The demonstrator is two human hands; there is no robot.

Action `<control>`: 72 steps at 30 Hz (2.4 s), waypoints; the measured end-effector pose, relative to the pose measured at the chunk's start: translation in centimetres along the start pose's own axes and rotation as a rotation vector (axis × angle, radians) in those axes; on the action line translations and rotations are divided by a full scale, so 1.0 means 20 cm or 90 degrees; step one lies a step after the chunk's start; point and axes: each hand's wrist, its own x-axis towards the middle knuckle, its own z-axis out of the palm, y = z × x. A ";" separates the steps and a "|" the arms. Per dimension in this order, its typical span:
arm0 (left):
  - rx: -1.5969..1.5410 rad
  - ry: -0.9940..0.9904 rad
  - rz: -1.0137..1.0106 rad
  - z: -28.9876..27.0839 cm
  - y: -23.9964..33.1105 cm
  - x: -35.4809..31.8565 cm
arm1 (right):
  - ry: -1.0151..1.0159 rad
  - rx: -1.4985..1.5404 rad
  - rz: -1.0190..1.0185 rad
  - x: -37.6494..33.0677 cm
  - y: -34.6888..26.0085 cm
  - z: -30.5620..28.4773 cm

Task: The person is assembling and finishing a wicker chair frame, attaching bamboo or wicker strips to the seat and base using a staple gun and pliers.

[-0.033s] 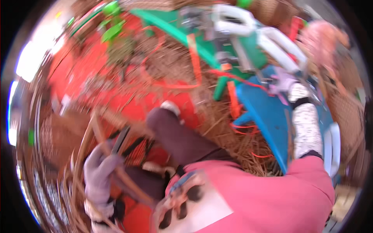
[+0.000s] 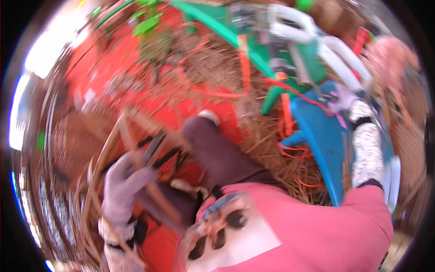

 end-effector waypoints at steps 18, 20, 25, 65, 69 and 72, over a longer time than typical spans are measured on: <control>-0.321 0.012 0.100 -0.06 -0.10 0.37 | -0.132 0.405 -0.232 -0.31 -0.84 -0.03; -0.308 0.028 0.085 -0.06 -0.09 0.32 | -0.263 0.297 -0.378 -0.31 -1.16 0.07; -0.323 0.003 0.097 -0.01 -0.09 0.29 | -0.398 0.125 -0.568 -0.37 -1.56 0.24; -0.034 0.147 0.172 -0.01 -0.04 0.26 | 0.117 -0.229 0.104 0.21 -0.19 0.25; -0.161 0.233 0.205 -0.03 -0.04 0.34 | 0.167 0.185 0.180 0.29 0.05 0.26; -0.266 0.260 0.249 -0.05 -0.10 0.42 | 0.271 0.628 0.146 0.23 -0.08 0.23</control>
